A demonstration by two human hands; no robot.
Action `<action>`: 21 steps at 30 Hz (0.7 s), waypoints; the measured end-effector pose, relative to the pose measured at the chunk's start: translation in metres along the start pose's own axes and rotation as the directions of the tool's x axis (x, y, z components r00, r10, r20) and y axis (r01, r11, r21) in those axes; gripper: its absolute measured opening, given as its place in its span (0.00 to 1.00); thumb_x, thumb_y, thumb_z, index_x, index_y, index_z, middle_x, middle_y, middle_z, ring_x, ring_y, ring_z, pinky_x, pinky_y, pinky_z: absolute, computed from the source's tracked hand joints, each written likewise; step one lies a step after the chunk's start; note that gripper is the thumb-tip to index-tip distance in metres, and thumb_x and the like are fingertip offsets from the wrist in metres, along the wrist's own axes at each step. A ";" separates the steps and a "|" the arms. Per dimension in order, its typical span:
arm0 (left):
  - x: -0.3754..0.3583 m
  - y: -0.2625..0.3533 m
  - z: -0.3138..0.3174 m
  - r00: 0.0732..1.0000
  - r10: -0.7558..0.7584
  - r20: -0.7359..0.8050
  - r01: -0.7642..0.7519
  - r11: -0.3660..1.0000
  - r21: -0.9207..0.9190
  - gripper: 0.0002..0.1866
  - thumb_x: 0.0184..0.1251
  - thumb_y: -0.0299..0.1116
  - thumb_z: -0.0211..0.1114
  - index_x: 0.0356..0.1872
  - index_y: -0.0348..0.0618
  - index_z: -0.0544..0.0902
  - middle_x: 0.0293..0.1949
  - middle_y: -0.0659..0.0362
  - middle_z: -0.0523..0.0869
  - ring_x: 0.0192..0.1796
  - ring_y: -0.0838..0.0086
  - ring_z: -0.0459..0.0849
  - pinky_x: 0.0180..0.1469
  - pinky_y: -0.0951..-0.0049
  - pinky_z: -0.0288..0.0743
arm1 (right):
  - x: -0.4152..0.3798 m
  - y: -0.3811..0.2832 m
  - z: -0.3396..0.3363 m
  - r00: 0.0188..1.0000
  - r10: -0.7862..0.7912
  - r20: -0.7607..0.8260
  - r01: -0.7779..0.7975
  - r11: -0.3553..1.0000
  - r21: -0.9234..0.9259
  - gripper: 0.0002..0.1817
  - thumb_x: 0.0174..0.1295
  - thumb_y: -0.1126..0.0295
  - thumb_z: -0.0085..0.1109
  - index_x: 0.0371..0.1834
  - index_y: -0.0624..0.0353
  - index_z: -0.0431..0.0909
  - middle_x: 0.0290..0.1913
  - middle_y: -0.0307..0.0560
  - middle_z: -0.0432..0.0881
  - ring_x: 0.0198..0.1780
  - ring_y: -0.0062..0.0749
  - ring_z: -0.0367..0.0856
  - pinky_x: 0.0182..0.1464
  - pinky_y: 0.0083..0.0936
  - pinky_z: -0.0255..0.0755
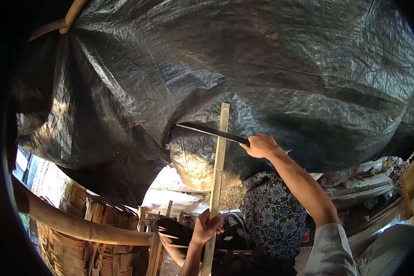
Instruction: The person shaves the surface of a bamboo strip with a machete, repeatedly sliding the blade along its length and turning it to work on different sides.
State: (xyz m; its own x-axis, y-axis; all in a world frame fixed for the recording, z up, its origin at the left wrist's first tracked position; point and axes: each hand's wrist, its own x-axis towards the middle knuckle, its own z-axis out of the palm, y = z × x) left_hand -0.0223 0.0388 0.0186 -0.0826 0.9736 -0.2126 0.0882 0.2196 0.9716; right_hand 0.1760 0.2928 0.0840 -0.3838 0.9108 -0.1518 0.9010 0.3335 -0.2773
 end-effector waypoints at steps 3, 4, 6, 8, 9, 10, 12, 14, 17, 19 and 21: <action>0.009 -0.007 -0.001 0.996 -0.062 0.062 0.076 0.963 -0.259 0.05 0.63 0.25 0.59 0.36 0.34 0.72 0.25 0.54 0.80 0.21 0.78 0.78 0.21 0.79 0.70 | 0.004 0.002 0.003 0.993 -0.115 0.019 0.116 0.991 -0.063 0.25 0.63 0.47 0.45 0.37 0.59 0.81 0.36 0.54 0.82 0.40 0.49 0.81 0.44 0.41 0.74; 0.013 -0.011 -0.001 0.995 -0.090 0.052 0.102 0.938 -0.331 0.05 0.64 0.24 0.57 0.37 0.34 0.72 0.27 0.54 0.80 0.22 0.79 0.77 0.22 0.80 0.70 | 0.006 0.003 0.003 0.985 -0.172 0.031 0.174 0.980 -0.093 0.24 0.62 0.47 0.46 0.36 0.58 0.81 0.35 0.53 0.82 0.39 0.49 0.82 0.43 0.41 0.74; 0.016 -0.014 -0.002 0.999 -0.053 0.009 0.053 0.959 -0.278 0.05 0.65 0.26 0.57 0.36 0.34 0.73 0.26 0.56 0.80 0.20 0.80 0.75 0.22 0.81 0.67 | 0.000 -0.005 -0.004 0.980 -0.196 0.042 0.199 0.974 -0.105 0.23 0.61 0.48 0.49 0.34 0.57 0.82 0.33 0.53 0.82 0.37 0.48 0.82 0.42 0.39 0.75; 0.019 -0.006 -0.006 0.994 -0.108 -0.012 0.102 0.963 -0.251 0.05 0.65 0.27 0.57 0.34 0.35 0.74 0.26 0.57 0.80 0.20 0.80 0.74 0.22 0.81 0.67 | -0.001 -0.012 -0.003 0.959 -0.255 0.121 0.272 0.950 -0.153 0.22 0.61 0.48 0.49 0.34 0.57 0.82 0.32 0.54 0.82 0.36 0.46 0.82 0.41 0.38 0.75; 0.018 0.002 -0.009 0.996 -0.086 -0.016 0.081 0.973 -0.218 0.07 0.66 0.29 0.57 0.31 0.35 0.75 0.26 0.57 0.80 0.19 0.81 0.72 0.21 0.81 0.66 | -0.003 -0.015 -0.002 0.942 -0.309 0.133 0.324 0.939 -0.110 0.21 0.59 0.49 0.52 0.33 0.56 0.82 0.30 0.54 0.82 0.34 0.47 0.82 0.40 0.40 0.75; 0.020 0.004 -0.013 0.996 -0.086 -0.023 0.079 0.972 -0.222 0.07 0.66 0.29 0.57 0.31 0.35 0.75 0.26 0.57 0.80 0.19 0.81 0.72 0.21 0.81 0.66 | -0.005 -0.019 0.000 0.939 -0.316 0.136 0.332 0.937 -0.113 0.21 0.59 0.49 0.52 0.33 0.56 0.82 0.30 0.54 0.82 0.34 0.47 0.82 0.40 0.40 0.75; 0.023 0.012 -0.021 0.999 -0.046 0.019 0.049 0.959 -0.278 0.06 0.67 0.29 0.55 0.34 0.37 0.74 0.25 0.57 0.80 0.19 0.83 0.71 0.21 0.82 0.64 | -0.008 -0.025 0.006 0.859 -0.498 0.119 0.511 0.850 -0.129 0.17 0.56 0.52 0.55 0.31 0.55 0.81 0.26 0.53 0.81 0.31 0.47 0.82 0.37 0.41 0.74; 0.024 0.024 -0.024 0.997 -0.070 0.010 0.070 0.962 -0.264 0.06 0.67 0.29 0.55 0.33 0.37 0.73 0.23 0.58 0.78 0.19 0.83 0.70 0.20 0.82 0.62 | -0.009 -0.035 0.017 0.810 -0.580 0.090 0.586 0.792 -0.171 0.12 0.47 0.57 0.59 0.30 0.52 0.80 0.22 0.52 0.80 0.29 0.48 0.82 0.36 0.42 0.73; 0.022 0.033 -0.024 0.998 -0.056 -0.034 0.041 0.938 -0.344 0.07 0.67 0.29 0.54 0.29 0.38 0.71 0.19 0.62 0.72 0.17 0.83 0.67 0.18 0.81 0.59 | -0.017 -0.050 0.026 0.778 -0.623 0.080 0.622 0.747 -0.233 0.11 0.43 0.58 0.59 0.27 0.50 0.80 0.22 0.50 0.80 0.30 0.47 0.81 0.37 0.41 0.71; 0.020 0.025 -0.029 0.999 -0.032 -0.035 0.021 0.958 -0.286 0.06 0.67 0.29 0.54 0.32 0.38 0.72 0.21 0.61 0.73 0.18 0.83 0.67 0.19 0.82 0.60 | -0.008 -0.053 0.025 0.831 -0.532 0.160 0.555 0.813 -0.175 0.11 0.45 0.59 0.60 0.28 0.52 0.81 0.23 0.49 0.80 0.30 0.44 0.82 0.37 0.41 0.72; 0.016 0.020 -0.037 1.000 -0.012 -0.020 0.007 0.965 -0.263 0.05 0.67 0.27 0.55 0.33 0.37 0.72 0.22 0.60 0.73 0.18 0.82 0.68 0.19 0.82 0.60 | -0.001 -0.051 0.021 0.890 -0.433 0.140 0.445 0.893 -0.068 0.11 0.48 0.60 0.60 0.30 0.53 0.82 0.23 0.46 0.80 0.30 0.39 0.81 0.38 0.42 0.72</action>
State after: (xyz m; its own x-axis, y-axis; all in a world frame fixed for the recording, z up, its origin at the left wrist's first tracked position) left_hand -0.0582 0.0565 0.0388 -0.1037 0.9694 -0.2224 -0.1761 0.2022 0.9634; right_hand 0.1258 0.2696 0.0787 -0.7601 0.6327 -0.1482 0.6477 0.7195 -0.2505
